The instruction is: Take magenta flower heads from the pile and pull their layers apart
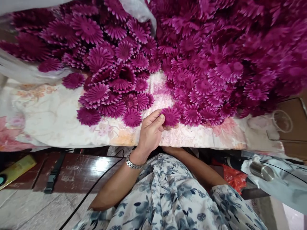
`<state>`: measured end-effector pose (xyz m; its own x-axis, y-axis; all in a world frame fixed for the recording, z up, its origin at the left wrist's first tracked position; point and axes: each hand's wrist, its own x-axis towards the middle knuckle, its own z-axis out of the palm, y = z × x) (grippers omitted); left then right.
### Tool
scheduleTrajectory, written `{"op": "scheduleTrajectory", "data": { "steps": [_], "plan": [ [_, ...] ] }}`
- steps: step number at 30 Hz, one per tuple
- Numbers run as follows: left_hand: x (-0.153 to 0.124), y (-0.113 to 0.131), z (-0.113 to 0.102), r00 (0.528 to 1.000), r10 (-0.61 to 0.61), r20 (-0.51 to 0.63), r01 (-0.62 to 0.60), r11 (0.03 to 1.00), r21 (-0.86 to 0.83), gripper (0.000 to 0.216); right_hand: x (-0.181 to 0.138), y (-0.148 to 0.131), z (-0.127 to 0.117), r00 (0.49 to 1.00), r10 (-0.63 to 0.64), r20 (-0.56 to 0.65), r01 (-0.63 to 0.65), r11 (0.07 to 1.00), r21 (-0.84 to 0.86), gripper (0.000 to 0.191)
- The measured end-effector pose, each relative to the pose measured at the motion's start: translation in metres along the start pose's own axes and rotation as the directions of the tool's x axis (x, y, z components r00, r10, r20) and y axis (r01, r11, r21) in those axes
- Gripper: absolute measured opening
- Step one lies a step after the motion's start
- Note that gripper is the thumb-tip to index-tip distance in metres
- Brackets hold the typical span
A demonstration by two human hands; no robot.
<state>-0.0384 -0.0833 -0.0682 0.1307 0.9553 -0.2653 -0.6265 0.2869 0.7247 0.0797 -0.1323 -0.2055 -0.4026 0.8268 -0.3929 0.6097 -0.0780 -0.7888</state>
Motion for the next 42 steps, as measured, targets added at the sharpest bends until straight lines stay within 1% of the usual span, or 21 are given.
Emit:
{"op": "scheduleTrajectory", "data": {
  "steps": [2,5,9,12,13,15,16,18,20,21,23,24,26,28,32,35,39,40,42],
  "plan": [
    [0.0,0.001,0.0,1.0,0.001,-0.004,-0.001,1.0,-0.001,0.023,-0.015,-0.001,-0.005,0.998,-0.055,0.004,0.056,0.997,-0.049,0.028],
    [0.0,0.001,0.0,1.0,0.0,-0.024,0.0,1.0,0.007,0.024,-0.045,0.002,-0.013,0.991,-0.13,0.012,0.13,0.983,-0.128,0.019],
    [0.0,0.001,-0.001,1.0,-0.01,-0.028,0.01,1.0,0.015,0.023,-0.094,0.002,-0.033,0.984,-0.178,-0.029,0.168,0.964,-0.205,0.023],
    [-0.001,0.002,0.0,1.0,-0.018,-0.017,0.019,1.0,0.023,0.022,-0.131,-0.011,-0.054,0.979,-0.193,-0.069,0.172,0.957,-0.232,0.026],
    [-0.001,0.002,0.0,1.0,-0.02,-0.018,0.02,0.999,0.028,0.022,-0.142,-0.018,-0.062,0.975,-0.196,-0.109,0.169,0.961,-0.217,0.025],
    [-0.002,0.003,0.0,1.0,-0.024,-0.017,0.025,0.999,0.035,0.021,-0.157,-0.034,-0.081,0.946,-0.202,-0.253,0.157,0.969,-0.189,0.019],
    [-0.002,0.003,0.0,1.0,-0.027,-0.015,0.028,0.999,0.036,0.021,-0.162,-0.043,-0.092,0.92,-0.201,-0.336,0.155,0.975,-0.161,0.015],
    [-0.002,0.002,-0.001,0.999,-0.03,-0.013,0.031,0.999,0.035,0.02,-0.164,-0.058,-0.114,0.848,-0.191,-0.494,0.156,0.982,-0.11,0.01],
    [-0.002,0.002,-0.002,0.999,-0.033,-0.015,0.033,0.999,0.031,0.018,-0.159,-0.069,-0.138,0.749,-0.173,-0.639,0.119,0.985,-0.127,0.008],
    [-0.002,0.002,-0.003,0.999,-0.035,-0.017,0.035,0.999,0.028,0.018,-0.154,-0.074,-0.149,0.688,-0.169,-0.706,0.082,0.984,-0.156,0.009],
    [-0.002,0.002,-0.004,0.999,-0.036,-0.02,0.036,0.999,0.027,0.018,-0.142,-0.08,-0.167,0.58,-0.176,-0.795,0.017,0.979,-0.204,0.016],
    [-0.002,0.002,-0.003,0.999,-0.033,-0.022,0.034,0.999,0.03,0.018,-0.135,-0.083,-0.175,0.542,-0.181,-0.821,0.001,0.977,-0.214,0.019],
    [-0.002,0.002,-0.003,0.999,-0.025,-0.026,0.026,0.999,0.036,0.018,-0.121,-0.087,-0.185,0.511,-0.193,-0.837,0.013,0.976,-0.218,0.024],
    [-0.002,0.003,-0.001,0.999,-0.025,-0.023,0.026,0.999,0.034,0.016,-0.109,-0.09,-0.19,0.513,-0.213,-0.832,0.047,0.974,-0.221,0.026],
    [-0.002,0.005,0.003,0.999,-0.032,-0.029,0.033,0.999,0.023,0.015,-0.093,-0.093,-0.194,0.553,-0.239,-0.798,0.105,0.97,-0.217,0.028],
    [-0.002,0.01,0.007,0.998,-0.04,-0.051,0.042,0.998,0.053,0.017,-0.086,-0.093,-0.194,0.58,-0.243,-0.778,0.14,0.97,-0.199,0.028],
    [-0.002,0.019,0.008,0.991,0.02,-0.129,0.0,0.987,0.16,0.027,-0.081,-0.095,-0.192,0.597,-0.265,-0.757,0.169,0.964,-0.205,0.026],
    [-0.002,0.021,0.007,0.991,0.035,-0.129,-0.008,0.979,0.203,0.028,-0.081,-0.096,-0.191,0.599,-0.271,-0.754,0.168,0.963,-0.212,0.025],
    [-0.001,0.024,0.004,0.994,0.054,-0.091,-0.023,0.949,0.315,0.028,-0.079,-0.098,-0.19,0.601,-0.289,-0.745,0.169,0.957,-0.235,0.025]
  ]
}}
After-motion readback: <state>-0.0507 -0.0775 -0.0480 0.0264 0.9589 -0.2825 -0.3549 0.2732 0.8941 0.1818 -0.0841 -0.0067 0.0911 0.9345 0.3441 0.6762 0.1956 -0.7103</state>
